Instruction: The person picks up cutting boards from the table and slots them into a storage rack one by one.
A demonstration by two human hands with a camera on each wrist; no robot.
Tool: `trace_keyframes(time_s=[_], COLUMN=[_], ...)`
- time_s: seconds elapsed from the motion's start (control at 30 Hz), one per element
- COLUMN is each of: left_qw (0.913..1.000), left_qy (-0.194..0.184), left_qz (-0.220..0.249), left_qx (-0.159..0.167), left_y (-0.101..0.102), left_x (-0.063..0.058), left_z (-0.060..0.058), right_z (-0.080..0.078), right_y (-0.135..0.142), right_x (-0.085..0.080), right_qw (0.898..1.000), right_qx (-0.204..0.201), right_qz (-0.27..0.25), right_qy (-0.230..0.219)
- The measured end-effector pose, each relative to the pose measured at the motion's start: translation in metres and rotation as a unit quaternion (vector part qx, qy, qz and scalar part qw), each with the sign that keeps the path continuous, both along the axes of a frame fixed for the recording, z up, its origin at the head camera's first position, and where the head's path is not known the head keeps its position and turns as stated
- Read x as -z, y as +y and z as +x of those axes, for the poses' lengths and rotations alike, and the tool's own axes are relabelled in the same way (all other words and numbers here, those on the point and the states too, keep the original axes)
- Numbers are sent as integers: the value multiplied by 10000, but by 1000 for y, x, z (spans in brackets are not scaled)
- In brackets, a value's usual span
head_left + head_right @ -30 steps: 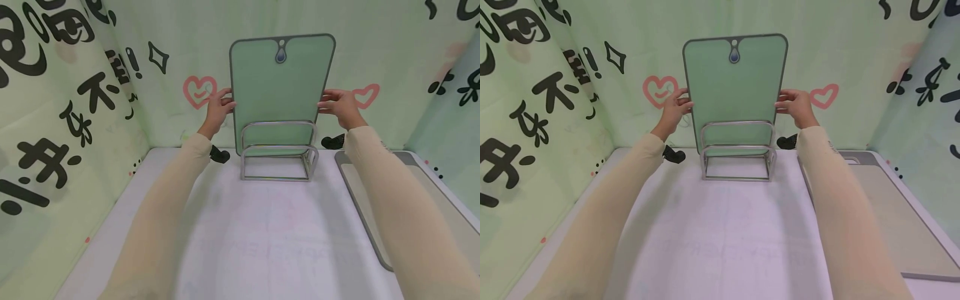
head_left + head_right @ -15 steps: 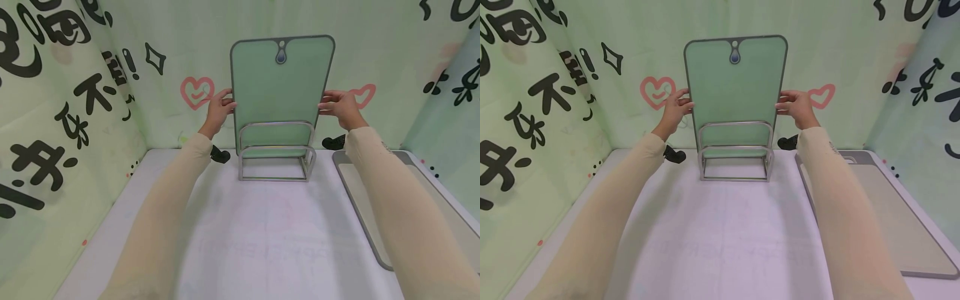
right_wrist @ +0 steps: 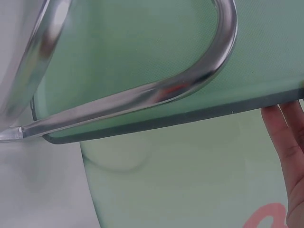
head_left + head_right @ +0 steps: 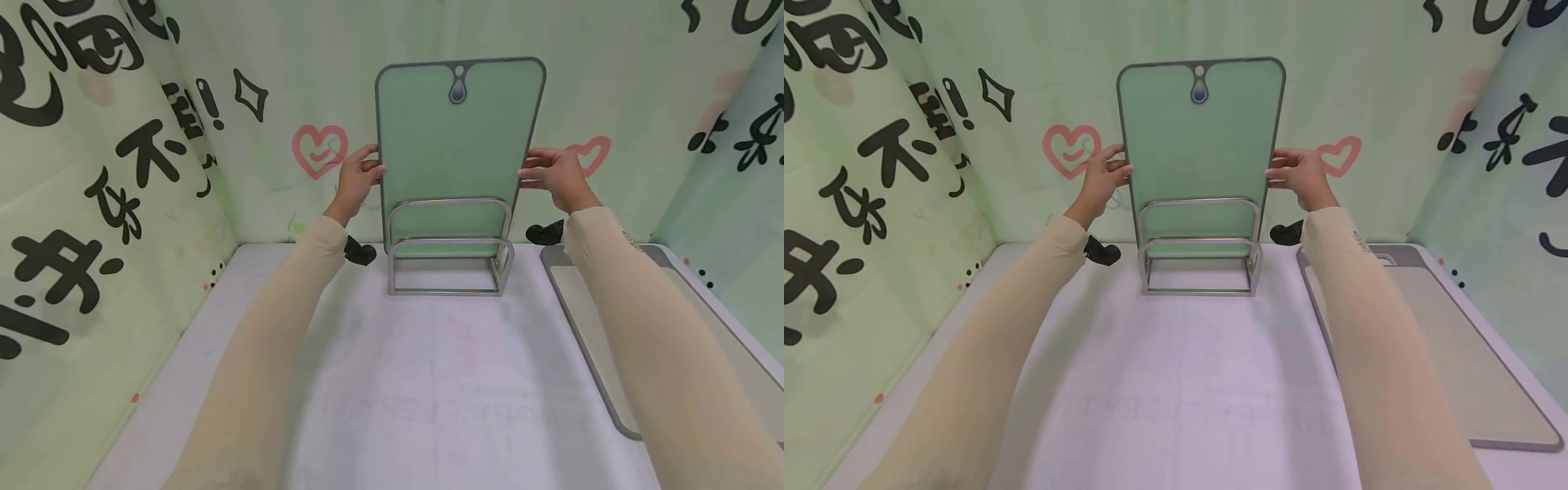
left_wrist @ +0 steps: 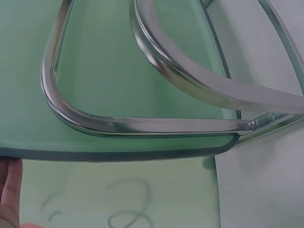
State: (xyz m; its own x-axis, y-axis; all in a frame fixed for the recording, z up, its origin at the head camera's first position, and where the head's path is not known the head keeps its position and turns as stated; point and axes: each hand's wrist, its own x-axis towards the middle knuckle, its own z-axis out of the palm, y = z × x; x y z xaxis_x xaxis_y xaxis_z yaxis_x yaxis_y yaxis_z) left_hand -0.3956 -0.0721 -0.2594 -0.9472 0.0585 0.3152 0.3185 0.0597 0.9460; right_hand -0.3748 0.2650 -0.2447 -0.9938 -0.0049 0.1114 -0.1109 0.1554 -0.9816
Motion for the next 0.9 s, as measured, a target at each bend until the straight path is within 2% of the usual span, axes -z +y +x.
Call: trace_keyframes(time_s=[0.2, 0.33, 0.7, 0.9], left_qw=[9999, 9994, 9988, 9987], left_qy=[-55, -226, -430, -438], left_qz=[-77, -46, 78, 74], left_qx=[-130, -259, -236, -251], left_y=[0, 0, 1, 3], left_x=[4, 10, 18, 18], left_z=[1, 2, 3, 4], right_z=[0, -1, 0, -1], right_y=[0, -1, -5, -7], right_x=[2, 5, 8, 8], right_qw=[9999, 9999, 9993, 9995], right_qx=[5, 58, 245, 268], right_qz=[123, 137, 218, 35], right_qy=[79, 78, 170, 135])
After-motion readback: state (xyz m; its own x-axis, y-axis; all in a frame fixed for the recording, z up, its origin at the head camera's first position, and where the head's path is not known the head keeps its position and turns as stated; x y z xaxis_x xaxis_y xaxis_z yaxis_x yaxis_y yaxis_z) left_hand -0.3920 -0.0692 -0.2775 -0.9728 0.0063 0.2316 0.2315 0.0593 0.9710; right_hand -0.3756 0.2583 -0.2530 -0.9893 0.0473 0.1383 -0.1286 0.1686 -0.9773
